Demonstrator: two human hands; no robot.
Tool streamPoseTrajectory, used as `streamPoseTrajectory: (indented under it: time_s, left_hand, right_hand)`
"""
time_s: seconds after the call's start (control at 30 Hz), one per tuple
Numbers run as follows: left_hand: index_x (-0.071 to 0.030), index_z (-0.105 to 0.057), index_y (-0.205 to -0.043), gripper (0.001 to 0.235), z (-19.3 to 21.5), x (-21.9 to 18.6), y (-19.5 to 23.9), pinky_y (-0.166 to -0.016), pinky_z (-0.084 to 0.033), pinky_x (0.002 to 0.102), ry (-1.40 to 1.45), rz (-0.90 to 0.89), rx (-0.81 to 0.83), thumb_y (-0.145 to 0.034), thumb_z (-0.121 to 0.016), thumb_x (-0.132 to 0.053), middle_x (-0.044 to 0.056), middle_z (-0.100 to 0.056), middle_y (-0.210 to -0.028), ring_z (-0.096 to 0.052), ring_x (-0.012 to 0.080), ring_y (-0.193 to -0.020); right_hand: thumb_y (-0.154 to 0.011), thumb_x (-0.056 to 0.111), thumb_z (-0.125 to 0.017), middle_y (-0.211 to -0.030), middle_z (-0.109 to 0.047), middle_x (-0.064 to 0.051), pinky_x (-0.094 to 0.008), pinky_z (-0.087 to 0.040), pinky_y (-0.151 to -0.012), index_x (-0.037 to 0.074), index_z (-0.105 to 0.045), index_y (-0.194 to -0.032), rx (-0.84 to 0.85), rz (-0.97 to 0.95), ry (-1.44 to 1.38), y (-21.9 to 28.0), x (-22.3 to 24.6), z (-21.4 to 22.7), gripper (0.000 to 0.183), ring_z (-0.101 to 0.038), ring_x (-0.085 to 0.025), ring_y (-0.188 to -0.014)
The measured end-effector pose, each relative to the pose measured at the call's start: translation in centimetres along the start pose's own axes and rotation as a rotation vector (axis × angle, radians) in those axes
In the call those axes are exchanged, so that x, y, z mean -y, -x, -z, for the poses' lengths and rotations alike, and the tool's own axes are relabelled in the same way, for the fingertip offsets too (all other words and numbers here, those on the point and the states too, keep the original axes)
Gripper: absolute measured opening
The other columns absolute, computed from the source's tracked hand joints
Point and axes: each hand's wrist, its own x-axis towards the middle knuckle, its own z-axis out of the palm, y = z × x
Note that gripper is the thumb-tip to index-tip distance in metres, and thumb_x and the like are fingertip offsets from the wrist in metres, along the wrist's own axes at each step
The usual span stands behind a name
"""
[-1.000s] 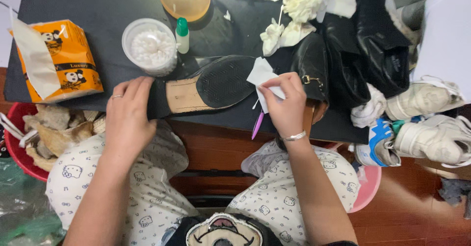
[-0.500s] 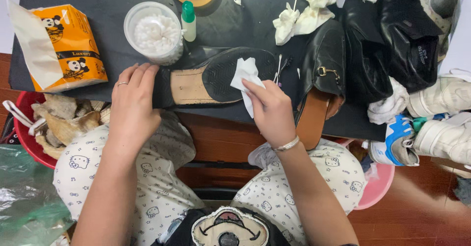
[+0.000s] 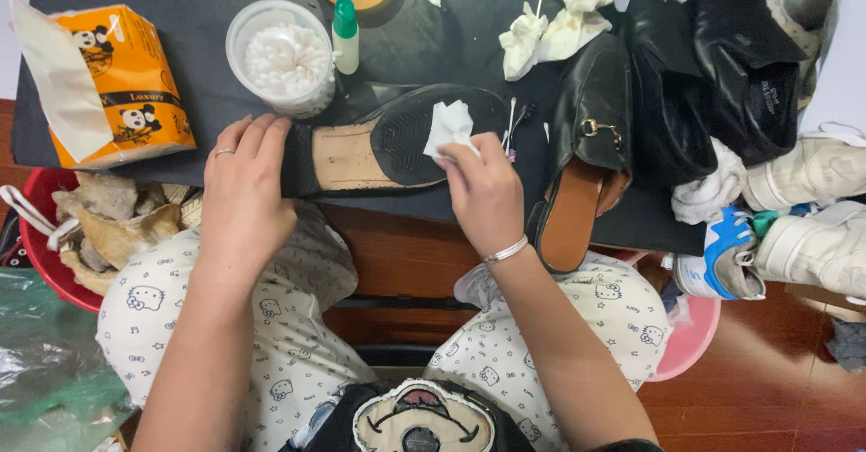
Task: The person cleans the sole of a black loafer using cotton swabs and a tissue. They repeatedly rub the sole with a swab, wipe it with a tissue, and repeat the process before wiping the upper part of the shoe.
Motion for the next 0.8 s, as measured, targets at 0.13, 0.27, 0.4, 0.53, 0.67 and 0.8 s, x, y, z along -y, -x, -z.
streamPoseTrajectory:
  time_s: [0.13,0.27,0.4,0.53,0.67,0.8]
  left_hand:
    - [0.002,-0.056,-0.136,0.083,0.11,-0.09,-0.01,-0.110,-0.041,0.048,0.007,-0.005,-0.031,-0.055,-0.069,0.012,0.018,-0.058,-0.140,-0.050,0.0396,-0.133]
    - [0.002,-0.056,-0.136,0.083,0.55,-0.36,-0.38,-0.109,-0.042,0.047,0.003,0.001,-0.005,-0.055,-0.071,0.011,0.017,-0.059,-0.139,-0.050,0.0394,-0.132]
    - [0.001,-0.056,-0.136,0.089,0.36,-0.39,-0.12,-0.107,-0.042,0.048,0.007,0.019,0.013,-0.051,-0.081,0.005,0.017,-0.059,-0.140,-0.050,0.0394,-0.131]
    - [0.000,-0.056,-0.137,0.093,0.32,-0.36,-0.08,-0.107,-0.041,0.048,0.005,0.041,0.031,-0.049,-0.086,0.001,0.016,-0.059,-0.140,-0.051,0.0386,-0.132]
    - [0.000,-0.057,-0.137,0.091,0.45,-0.48,-0.24,-0.107,-0.042,0.048,0.020,0.033,0.021,-0.050,-0.086,0.001,0.016,-0.060,-0.139,-0.051,0.0384,-0.131]
    - [0.001,-0.058,-0.135,0.090,0.45,-0.46,-0.18,-0.105,-0.043,0.048,0.024,0.035,0.011,-0.050,-0.086,0.001,0.015,-0.060,-0.138,-0.052,0.0383,-0.130]
  right_hand:
    - [-0.095,0.008,-0.075,-0.098,-0.060,-0.010,-0.039,-0.053,-0.069,0.008,-0.071,-0.105,0.016,-0.021,-0.024,0.01,0.00,-0.36,0.010,-0.067,-0.029,-0.080]
    - [-0.093,0.005,-0.072,-0.099,-0.059,-0.012,-0.041,-0.054,-0.073,0.006,-0.070,-0.106,-0.012,0.052,-0.027,-0.03,-0.25,-0.11,0.013,-0.067,-0.031,-0.085]
    - [-0.096,0.002,-0.070,-0.104,-0.058,-0.013,-0.041,-0.054,-0.075,0.005,-0.066,-0.109,0.005,0.053,-0.079,0.15,-0.52,-0.41,0.015,-0.067,-0.032,-0.087]
    - [-0.095,0.000,-0.068,-0.104,-0.056,-0.013,-0.042,-0.053,-0.076,0.004,-0.064,-0.110,0.044,0.061,-0.033,0.15,-0.69,-0.58,0.016,-0.066,-0.033,-0.087]
    - [-0.095,-0.002,-0.066,-0.103,-0.055,-0.013,-0.042,-0.053,-0.077,0.004,-0.063,-0.107,0.066,0.056,-0.043,0.35,-0.50,-0.27,0.014,-0.067,-0.033,-0.089]
    - [-0.092,-0.004,-0.066,-0.102,-0.056,-0.014,-0.042,-0.052,-0.077,0.005,-0.065,-0.103,0.082,0.038,-0.098,0.03,-0.53,0.09,0.014,-0.066,-0.034,-0.089]
